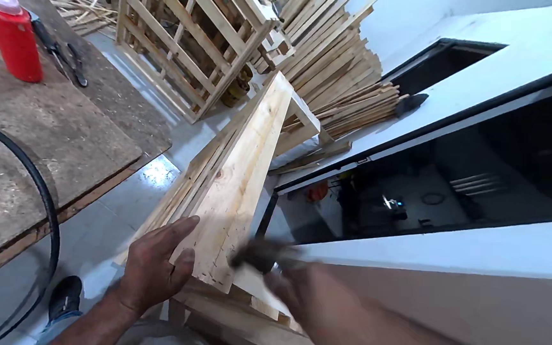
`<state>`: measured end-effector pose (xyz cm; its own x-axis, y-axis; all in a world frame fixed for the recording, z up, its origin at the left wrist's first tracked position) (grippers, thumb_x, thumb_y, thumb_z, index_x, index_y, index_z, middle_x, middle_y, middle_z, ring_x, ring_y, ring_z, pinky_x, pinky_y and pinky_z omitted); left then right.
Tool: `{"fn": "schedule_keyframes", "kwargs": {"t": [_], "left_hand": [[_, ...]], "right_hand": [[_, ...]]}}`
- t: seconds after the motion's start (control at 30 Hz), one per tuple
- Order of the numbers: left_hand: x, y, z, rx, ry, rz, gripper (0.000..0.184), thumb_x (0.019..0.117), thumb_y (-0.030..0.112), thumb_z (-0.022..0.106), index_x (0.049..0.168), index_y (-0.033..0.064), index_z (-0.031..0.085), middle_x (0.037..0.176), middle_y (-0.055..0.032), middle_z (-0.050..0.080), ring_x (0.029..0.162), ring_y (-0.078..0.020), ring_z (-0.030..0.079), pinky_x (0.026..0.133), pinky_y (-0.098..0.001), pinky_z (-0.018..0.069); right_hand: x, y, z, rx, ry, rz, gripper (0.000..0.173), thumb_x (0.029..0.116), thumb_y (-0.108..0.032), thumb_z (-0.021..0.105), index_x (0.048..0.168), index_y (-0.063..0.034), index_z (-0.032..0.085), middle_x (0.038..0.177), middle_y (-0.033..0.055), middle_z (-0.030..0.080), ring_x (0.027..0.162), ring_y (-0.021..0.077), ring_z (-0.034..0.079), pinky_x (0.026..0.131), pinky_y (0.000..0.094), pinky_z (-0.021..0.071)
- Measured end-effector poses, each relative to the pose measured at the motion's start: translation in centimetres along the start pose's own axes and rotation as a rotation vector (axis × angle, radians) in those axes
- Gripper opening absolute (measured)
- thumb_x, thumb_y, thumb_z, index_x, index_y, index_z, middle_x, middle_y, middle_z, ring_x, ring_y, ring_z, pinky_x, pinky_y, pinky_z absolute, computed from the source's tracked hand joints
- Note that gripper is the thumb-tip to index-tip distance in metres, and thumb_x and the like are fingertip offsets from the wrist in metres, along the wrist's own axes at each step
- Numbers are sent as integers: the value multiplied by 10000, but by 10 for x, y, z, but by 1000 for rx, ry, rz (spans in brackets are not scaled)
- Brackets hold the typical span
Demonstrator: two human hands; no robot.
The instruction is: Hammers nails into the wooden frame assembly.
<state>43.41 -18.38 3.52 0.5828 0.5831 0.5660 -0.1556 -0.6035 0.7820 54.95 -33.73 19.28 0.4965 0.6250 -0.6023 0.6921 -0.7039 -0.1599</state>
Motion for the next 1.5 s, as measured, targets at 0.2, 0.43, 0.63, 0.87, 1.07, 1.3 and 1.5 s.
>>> {"fn": "schedule_keyframes", "kwargs": {"t": [0.2,0.43,0.63,0.87,1.07,1.3,1.5], "left_hand": [[1,3,2,30,-12,66,466,1020,372,437,1342,115,655,1256,-53,726,1098,-113,707,907,-334,597],[2,4,1,33,-33,60,506,1050,445,382,1393,157,617,1268,-53,722,1099,-112,710,891,-338,604],[1,1,5,22,-56,60,558,1061,517,356,1441,174,579,1261,-52,719,1057,-92,713,867,-316,606],[2,1,5,2,-87,47,557,1053,508,375,1435,160,585,1221,-63,733,1023,-105,723,844,-334,615],[2,1,6,4,-102,49,607,1049,547,359,1413,124,597,1223,-78,733,1029,-113,723,846,-335,609],[5,0,8,-26,-121,57,616,1045,568,359,1421,135,587,1207,-79,735,1011,-109,725,831,-332,612],[10,0,10,-37,-157,62,637,1042,587,360,1454,144,558,1227,-93,729,1029,-128,726,828,-350,615]], "right_hand": [[-29,5,-55,93,252,-35,502,1052,-574,438,953,-139,669,641,-13,577,522,127,589,457,354,514],[-22,52,53,366,273,40,383,1048,-380,546,1090,-27,690,723,88,654,627,210,650,614,430,564],[-57,30,-42,586,789,-207,486,1058,-567,433,1025,-130,641,681,-34,621,521,81,614,428,287,551],[-17,53,-3,337,480,54,448,1039,-515,515,1037,-99,682,673,8,612,538,147,609,474,380,541],[-12,31,20,348,544,-100,366,1059,-360,541,1074,-29,697,768,54,677,655,142,664,605,345,583],[-44,17,-27,516,725,-180,475,1075,-540,410,1032,-130,646,702,-26,629,557,67,621,474,287,557],[8,42,12,223,367,78,459,1042,-498,505,1022,-75,680,706,60,612,611,197,621,550,425,534]]}}
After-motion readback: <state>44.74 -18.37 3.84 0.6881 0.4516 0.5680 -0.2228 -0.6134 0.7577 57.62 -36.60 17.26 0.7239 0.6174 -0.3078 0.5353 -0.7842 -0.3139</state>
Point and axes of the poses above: each hand's wrist, its own x-axis towards the middle knuckle, its own z-axis out of the palm, y = z × x, the point moved 9 cm from there along x, towards the middle knuckle
